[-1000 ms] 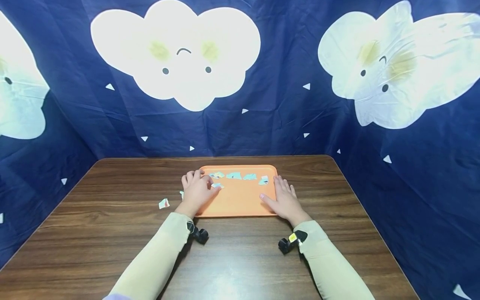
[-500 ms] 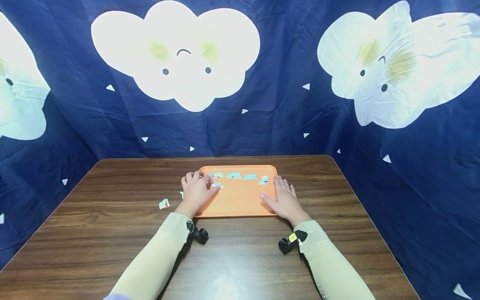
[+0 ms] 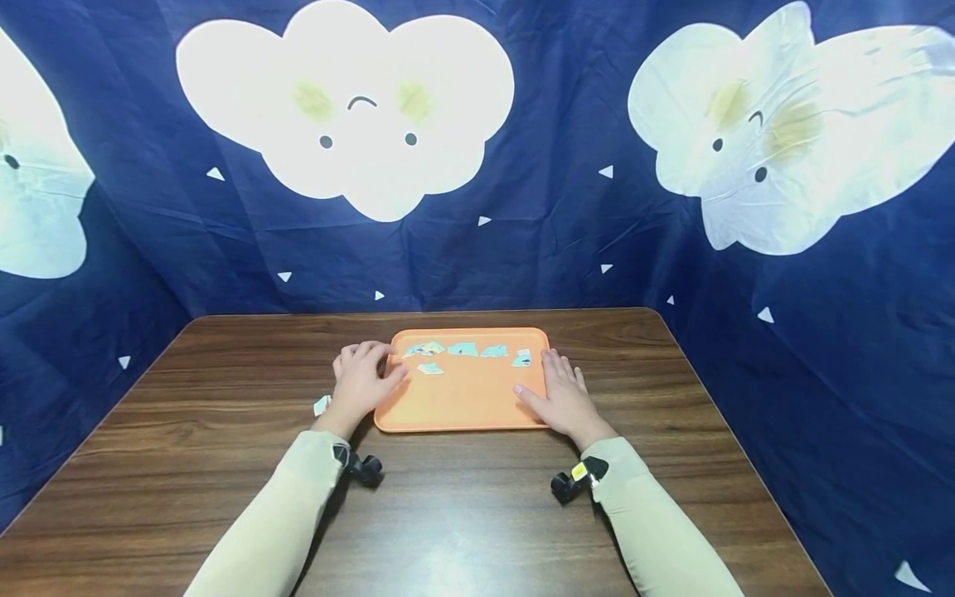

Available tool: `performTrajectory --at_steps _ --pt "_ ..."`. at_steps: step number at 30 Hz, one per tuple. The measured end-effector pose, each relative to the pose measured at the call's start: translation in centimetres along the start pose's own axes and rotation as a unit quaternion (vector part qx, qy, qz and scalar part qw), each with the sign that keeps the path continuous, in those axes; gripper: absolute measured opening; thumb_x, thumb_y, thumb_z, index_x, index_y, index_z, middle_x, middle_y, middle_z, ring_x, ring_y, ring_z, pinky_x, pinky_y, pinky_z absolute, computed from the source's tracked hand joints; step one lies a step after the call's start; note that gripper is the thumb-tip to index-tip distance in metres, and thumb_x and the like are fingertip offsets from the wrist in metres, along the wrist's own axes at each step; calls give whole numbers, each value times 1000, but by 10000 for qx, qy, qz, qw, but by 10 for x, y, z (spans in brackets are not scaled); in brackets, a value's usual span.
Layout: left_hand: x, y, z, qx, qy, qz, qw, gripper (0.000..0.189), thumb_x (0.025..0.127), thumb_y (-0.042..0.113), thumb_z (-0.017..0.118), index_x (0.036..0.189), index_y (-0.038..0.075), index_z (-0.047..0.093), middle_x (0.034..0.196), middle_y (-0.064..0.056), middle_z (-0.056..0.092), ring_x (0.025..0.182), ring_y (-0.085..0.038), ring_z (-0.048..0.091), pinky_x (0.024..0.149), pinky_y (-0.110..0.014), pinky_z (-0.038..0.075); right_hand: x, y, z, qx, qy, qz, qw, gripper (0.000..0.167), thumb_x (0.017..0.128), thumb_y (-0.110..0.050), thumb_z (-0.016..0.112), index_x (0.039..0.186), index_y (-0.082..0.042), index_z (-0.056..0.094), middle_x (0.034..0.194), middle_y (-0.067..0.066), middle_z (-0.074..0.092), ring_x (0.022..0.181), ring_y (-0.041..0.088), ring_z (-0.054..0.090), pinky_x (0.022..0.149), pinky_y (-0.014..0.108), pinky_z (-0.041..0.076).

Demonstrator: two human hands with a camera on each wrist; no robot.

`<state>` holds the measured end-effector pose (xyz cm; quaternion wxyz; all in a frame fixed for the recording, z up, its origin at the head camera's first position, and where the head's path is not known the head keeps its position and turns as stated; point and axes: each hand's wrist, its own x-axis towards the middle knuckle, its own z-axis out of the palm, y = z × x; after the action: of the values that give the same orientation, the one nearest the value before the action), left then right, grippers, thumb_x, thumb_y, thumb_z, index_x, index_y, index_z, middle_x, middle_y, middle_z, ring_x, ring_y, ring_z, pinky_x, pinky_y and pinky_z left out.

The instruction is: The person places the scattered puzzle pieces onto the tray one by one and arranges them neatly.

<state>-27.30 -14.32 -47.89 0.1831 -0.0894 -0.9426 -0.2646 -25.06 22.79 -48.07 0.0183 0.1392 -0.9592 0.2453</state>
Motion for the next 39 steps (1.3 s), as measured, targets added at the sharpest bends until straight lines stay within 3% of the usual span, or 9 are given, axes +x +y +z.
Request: performTrajectory --at_steps 5,13,19,24,30,39 --pt "-11 -31 -17 -32 195 163 9997 43 85 41 75 118 14 68 125 -12 62 121 -41 40 106 -61 19 1 1 0 -36 21 -7 10000 97 98 -63 48 158 6 16 164 27 15 152 45 13 119 63 7" --pt "-27 -65 -40 197 27 269 9994 49 83 41 76 121 13 67 125 -13 62 119 -41 41 103 -64 20 0 2 0 -20 60 -19 10000 96 97 -62 49 158 6 18 164 27 16 151 46 13 118 63 7" --pt "-37 -85 -50 426 -300 241 9983 55 81 46 76 124 14 66 127 -12 61 118 -40 42 102 -64 21 1 2 1 -1 47 -10 10000 96 98 -62 49 158 5 17 164 27 15 152 45 13 119 63 7" --pt "-45 -93 -58 529 -463 380 9968 56 79 48 77 122 13 67 127 -12 58 112 -39 46 98 -64 25 1 2 0 -16 82 -37 10000 96 98 -61 49 158 6 18 164 28 16 151 46 13 118 63 7" --pt "-55 -98 -67 598 -504 549 9954 40 81 42 77 111 16 70 116 -8 61 103 -36 50 92 -61 30 1 2 0 41 3 -4 10000 97 97 -63 48 158 5 17 165 26 15 152 45 12 119 62 6" --pt "-56 -97 -71 614 -448 731 9944 21 83 35 77 96 21 71 93 3 61 93 -27 51 88 -56 35 1 2 1 -30 0 10 10000 98 97 -65 47 159 5 16 165 26 15 152 44 12 119 63 7"
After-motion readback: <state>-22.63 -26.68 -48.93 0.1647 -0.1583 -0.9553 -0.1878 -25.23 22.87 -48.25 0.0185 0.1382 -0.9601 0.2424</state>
